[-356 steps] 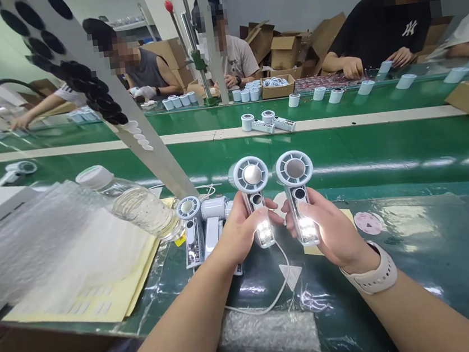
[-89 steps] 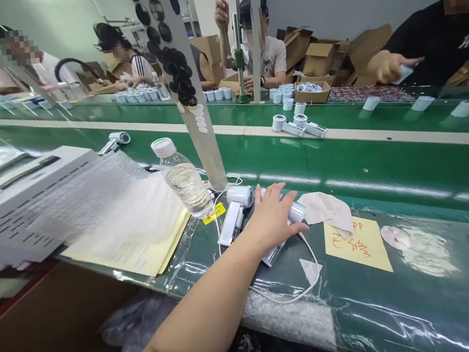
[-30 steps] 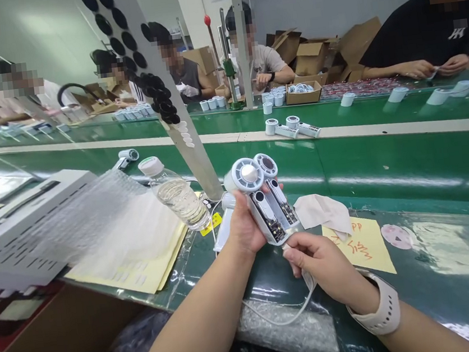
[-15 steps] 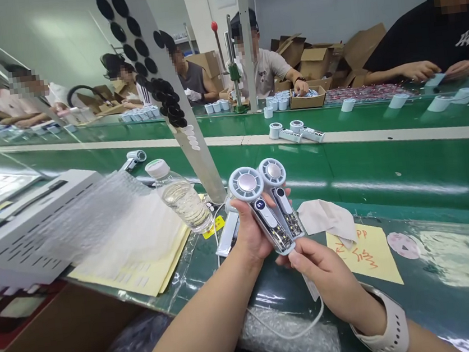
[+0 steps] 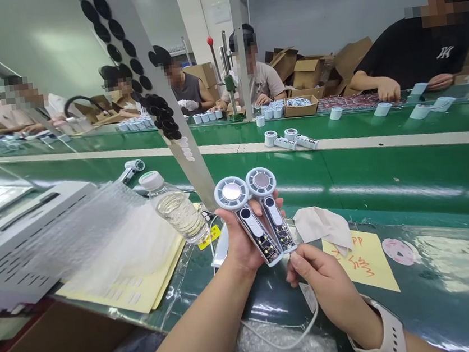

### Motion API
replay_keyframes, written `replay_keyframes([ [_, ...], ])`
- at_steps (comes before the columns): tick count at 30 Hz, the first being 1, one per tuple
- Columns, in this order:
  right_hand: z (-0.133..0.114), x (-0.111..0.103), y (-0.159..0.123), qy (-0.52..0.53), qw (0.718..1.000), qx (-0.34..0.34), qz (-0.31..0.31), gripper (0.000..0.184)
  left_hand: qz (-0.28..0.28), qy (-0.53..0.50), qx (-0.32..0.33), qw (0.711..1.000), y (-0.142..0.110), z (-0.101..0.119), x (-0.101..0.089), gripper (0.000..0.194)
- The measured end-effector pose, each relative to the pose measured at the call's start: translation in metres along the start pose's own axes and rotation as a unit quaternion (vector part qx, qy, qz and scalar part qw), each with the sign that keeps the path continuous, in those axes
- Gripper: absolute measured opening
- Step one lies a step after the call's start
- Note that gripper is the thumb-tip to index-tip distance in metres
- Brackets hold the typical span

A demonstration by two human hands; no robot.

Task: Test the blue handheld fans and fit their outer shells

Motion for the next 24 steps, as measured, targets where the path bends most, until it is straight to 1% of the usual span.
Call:
replay_keyframes([
  [3,0.006,0.0,0.001,0.017,1.0,0.02,0.011,0.053,-0.001,0.051,0.029,0.998,-0.002,0.005,0.003,0.066],
  [6,0.002,-0.002,0.002,-0.001,1.0,0.006,0.007,0.05,0.002,0.059,0.027,0.998,-0.002,0.004,0.003,0.067],
  [9,-0.014,-0.005,0.001,-0.07,0.996,-0.052,0.015,0.041,0.013,0.033,0.009,0.999,0.0,0.001,-0.001,0.066],
  [11,-0.027,-0.006,-0.002,-0.124,0.987,-0.098,0.021,0.036,0.032,0.024,0.015,0.999,0.002,0.004,-0.007,0.066],
  [12,-0.029,-0.005,-0.002,-0.15,0.983,-0.107,0.018,0.036,0.044,0.026,0.025,0.998,0.002,0.007,-0.011,0.066],
  [14,-0.027,-0.009,0.002,-0.209,0.973,-0.099,0.01,0.037,0.063,0.04,0.042,0.996,0.003,0.012,-0.017,0.065],
  [15,-0.025,-0.016,0.006,-0.245,0.965,-0.093,0.016,0.036,0.068,0.046,0.044,0.996,0.003,0.013,-0.019,0.065],
  [16,-0.025,-0.028,0.011,-0.288,0.952,-0.095,0.042,0.034,0.069,0.05,0.039,0.996,0.003,0.013,-0.019,0.066],
  [17,-0.028,-0.045,0.015,-0.33,0.934,-0.103,0.086,0.031,0.065,0.052,0.027,0.996,0.003,0.01,-0.019,0.066],
  [19,-0.035,-0.084,0.019,-0.394,0.889,-0.122,0.197,0.024,0.048,0.053,-0.014,0.997,0.003,0.0,-0.014,0.067],
  [20,-0.037,-0.102,0.021,-0.411,0.871,-0.124,0.24,0.022,0.037,0.053,-0.038,0.997,0.002,-0.006,-0.011,0.067],
  [21,-0.037,-0.117,0.023,-0.42,0.858,-0.122,0.27,0.019,0.025,0.052,-0.063,0.996,0.001,-0.012,-0.008,0.067],
  [22,-0.037,-0.129,0.025,-0.424,0.851,-0.12,0.285,0.017,0.015,0.05,-0.085,0.995,-0.001,-0.019,-0.005,0.067],
  [24,-0.041,-0.14,0.025,-0.427,0.846,-0.123,0.296,0.018,0.0,0.046,-0.123,0.991,-0.004,-0.031,-0.001,0.066],
])
Point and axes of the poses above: each hand's wrist, its own y-axis towards the middle knuckle, its own x-axis out of the palm, z = x × y, the point moved 10 cm from there along y, towards the middle knuckle, and after that the axes turned 6 degrees about -z, right-handed, at the moved point
